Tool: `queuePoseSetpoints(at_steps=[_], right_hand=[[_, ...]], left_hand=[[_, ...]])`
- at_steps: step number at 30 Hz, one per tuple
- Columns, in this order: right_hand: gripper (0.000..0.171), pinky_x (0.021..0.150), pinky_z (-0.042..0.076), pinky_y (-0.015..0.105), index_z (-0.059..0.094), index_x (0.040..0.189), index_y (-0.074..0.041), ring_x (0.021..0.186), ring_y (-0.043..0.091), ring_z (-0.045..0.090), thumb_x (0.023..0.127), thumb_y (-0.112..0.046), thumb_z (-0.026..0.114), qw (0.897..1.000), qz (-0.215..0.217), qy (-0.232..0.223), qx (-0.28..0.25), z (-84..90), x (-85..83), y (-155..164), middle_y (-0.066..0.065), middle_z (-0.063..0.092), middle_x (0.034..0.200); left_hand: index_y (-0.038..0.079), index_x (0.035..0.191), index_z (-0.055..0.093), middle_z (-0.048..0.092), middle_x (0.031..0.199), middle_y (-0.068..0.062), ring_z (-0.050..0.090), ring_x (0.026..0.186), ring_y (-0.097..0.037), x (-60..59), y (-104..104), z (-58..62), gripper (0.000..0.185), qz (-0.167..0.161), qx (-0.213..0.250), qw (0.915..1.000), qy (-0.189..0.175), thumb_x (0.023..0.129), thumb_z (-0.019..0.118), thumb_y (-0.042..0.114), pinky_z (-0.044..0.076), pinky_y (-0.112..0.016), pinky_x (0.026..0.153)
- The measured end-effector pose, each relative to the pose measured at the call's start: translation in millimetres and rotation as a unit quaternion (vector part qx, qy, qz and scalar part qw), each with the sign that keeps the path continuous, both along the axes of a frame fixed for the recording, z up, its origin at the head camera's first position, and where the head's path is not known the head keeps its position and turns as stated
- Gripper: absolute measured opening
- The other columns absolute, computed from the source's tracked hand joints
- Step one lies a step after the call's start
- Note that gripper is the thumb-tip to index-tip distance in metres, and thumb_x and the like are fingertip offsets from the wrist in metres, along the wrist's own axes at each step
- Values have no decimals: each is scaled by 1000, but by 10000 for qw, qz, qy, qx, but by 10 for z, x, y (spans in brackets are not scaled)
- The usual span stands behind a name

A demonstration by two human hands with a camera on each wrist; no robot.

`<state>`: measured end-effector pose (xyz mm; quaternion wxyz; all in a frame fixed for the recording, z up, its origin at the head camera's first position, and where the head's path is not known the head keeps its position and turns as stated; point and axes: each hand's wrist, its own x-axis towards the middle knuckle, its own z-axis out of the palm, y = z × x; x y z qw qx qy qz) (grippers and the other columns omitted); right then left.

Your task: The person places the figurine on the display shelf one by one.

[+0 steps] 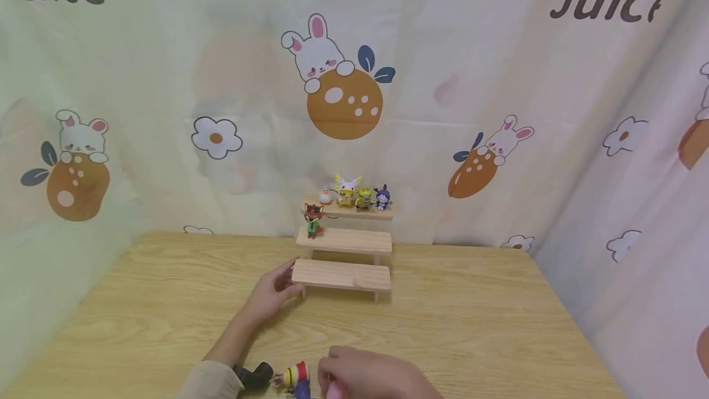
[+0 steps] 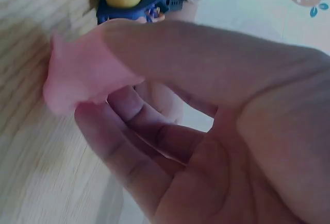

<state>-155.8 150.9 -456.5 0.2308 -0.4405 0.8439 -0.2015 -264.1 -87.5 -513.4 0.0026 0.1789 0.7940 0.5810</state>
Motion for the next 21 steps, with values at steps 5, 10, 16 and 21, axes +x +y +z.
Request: queuePoseSetpoints(at_steps=[5, 10, 16, 21], right_hand=[[5, 68, 45, 12, 60, 98, -21, 78, -6, 48, 94, -20, 57, 9993, -161, 6, -351, -28, -75, 33, -15, 54, 90], [12, 71, 48, 14, 61, 102, -20, 81, -6, 51, 92, -25, 61, 9965, -548, 202, -603, -86, -160, 56, -16, 57, 91], [38, 82, 53, 22, 59, 119, -7, 93, 3, 59, 89, -29, 65, 9761, -1736, 284, -1272, -106, -249, 60, -7, 63, 101], [38, 84, 55, 23, 61, 118, -5, 98, 18, 62, 90, -31, 63, 9445, -2432, 508, -2151, -117, -339, 95, 0, 61, 105]], left_hand=[[1, 144, 37, 65, 115, -17, 63, 101, -26, -9, -15, -15, 64, 51, -7, 10000, -38, 89, 66, 13, 51, -30, 88], [5, 145, 38, 65, 114, -13, 63, 98, -21, -132, -29, -249, 66, 84, -52, 10000, 5, 87, 68, 20, 51, -25, 86], [5, 145, 38, 65, 115, -14, 63, 98, -21, -146, -27, -285, 67, 59, -32, 10000, 40, 87, 68, 23, 51, -24, 86], [4, 144, 38, 65, 115, -16, 63, 98, -25, -91, 7, -175, 65, 159, -47, 9999, 11, 88, 67, 15, 51, -29, 87]])
